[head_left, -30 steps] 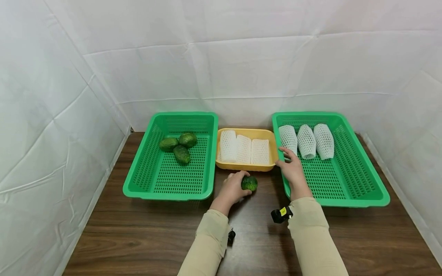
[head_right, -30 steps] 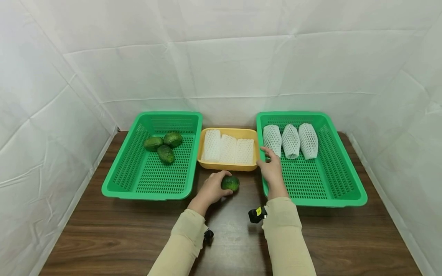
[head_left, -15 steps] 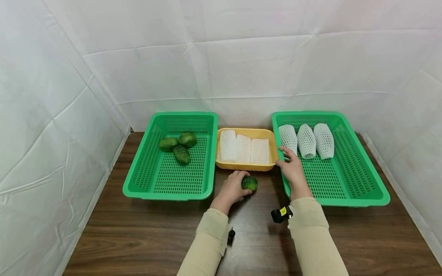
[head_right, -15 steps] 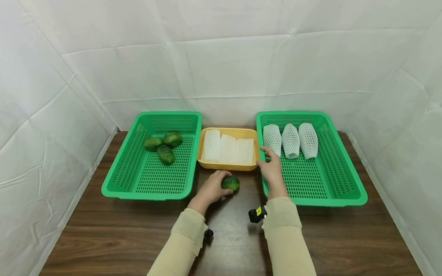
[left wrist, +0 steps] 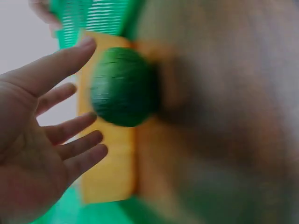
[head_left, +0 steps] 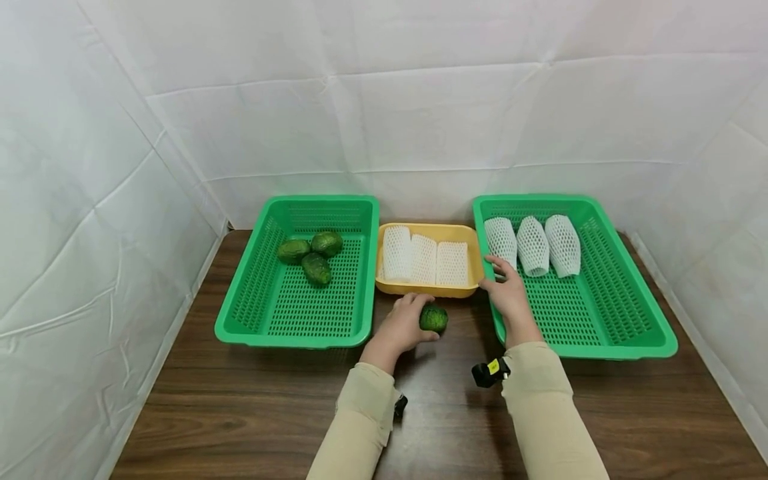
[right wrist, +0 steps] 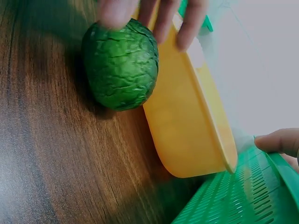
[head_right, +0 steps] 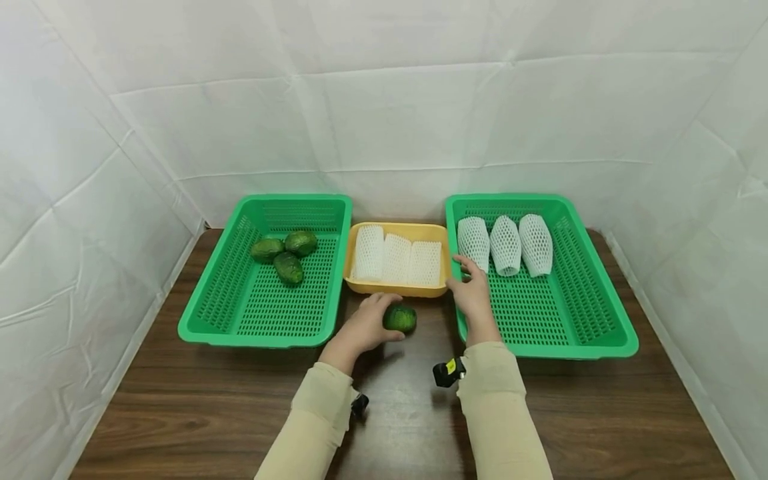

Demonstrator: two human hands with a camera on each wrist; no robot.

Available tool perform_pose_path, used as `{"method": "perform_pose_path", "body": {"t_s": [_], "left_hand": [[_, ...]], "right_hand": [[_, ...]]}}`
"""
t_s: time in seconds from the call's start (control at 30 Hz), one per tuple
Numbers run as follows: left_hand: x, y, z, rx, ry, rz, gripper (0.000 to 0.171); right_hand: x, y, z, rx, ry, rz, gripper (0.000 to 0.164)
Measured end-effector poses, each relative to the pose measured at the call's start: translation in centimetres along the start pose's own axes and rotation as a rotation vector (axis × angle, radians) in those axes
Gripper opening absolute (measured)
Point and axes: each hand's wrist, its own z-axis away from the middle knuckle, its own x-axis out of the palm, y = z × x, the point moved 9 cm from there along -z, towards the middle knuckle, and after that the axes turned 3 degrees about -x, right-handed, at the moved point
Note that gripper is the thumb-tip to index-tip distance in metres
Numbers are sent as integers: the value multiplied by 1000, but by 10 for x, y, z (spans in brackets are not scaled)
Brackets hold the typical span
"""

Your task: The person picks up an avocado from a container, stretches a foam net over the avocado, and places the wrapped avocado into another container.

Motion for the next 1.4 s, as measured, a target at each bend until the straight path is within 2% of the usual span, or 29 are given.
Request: {"method": "perform_pose_path", "body": {"t_s": [0.07, 0.13, 0.23, 0.33, 0.37, 0.43, 0.53, 0.67, 0.77, 0.9, 1.23, 1.4], "left_hand": [[-16, 5, 6, 37, 19, 25, 63], [-38, 6, 12, 59, 83, 61, 60], [-72, -1, 22, 67, 257, 122, 48], [-90, -18, 27, 25, 403, 147, 38], [-92, -24, 27, 7, 427, 154, 36], [-89, -36, 26, -39, 434, 161, 34], [-82, -49, 22, -78, 416, 195, 33], [-78, -55, 17, -93, 399, 227, 32], [-77, -57, 15, -99, 381, 232, 32], [-77, -57, 15, -89, 375, 235, 31], [-83, -57, 19, -69, 404, 239, 30], [-84, -60, 21, -70, 413, 247, 30]], "right_hand": [[0, -1, 0, 0, -9, 15, 57], [1, -4, 1, -4, -24, 38, 57], [-1, -15, 1, -31, -8, 119, 56], [3, -38, -1, -123, 26, 185, 55], [8, -47, -3, -162, 29, 208, 54], [23, -61, -7, -238, -1, 237, 51], [57, -72, -14, -286, -104, 278, 46], [97, -62, -24, -225, -192, 320, 44], [116, -51, -30, -162, -210, 357, 49], [126, -47, -29, -130, -197, 388, 52], [133, -43, -28, -118, -179, 412, 56], [128, -46, -33, -113, -145, 337, 47]]}}
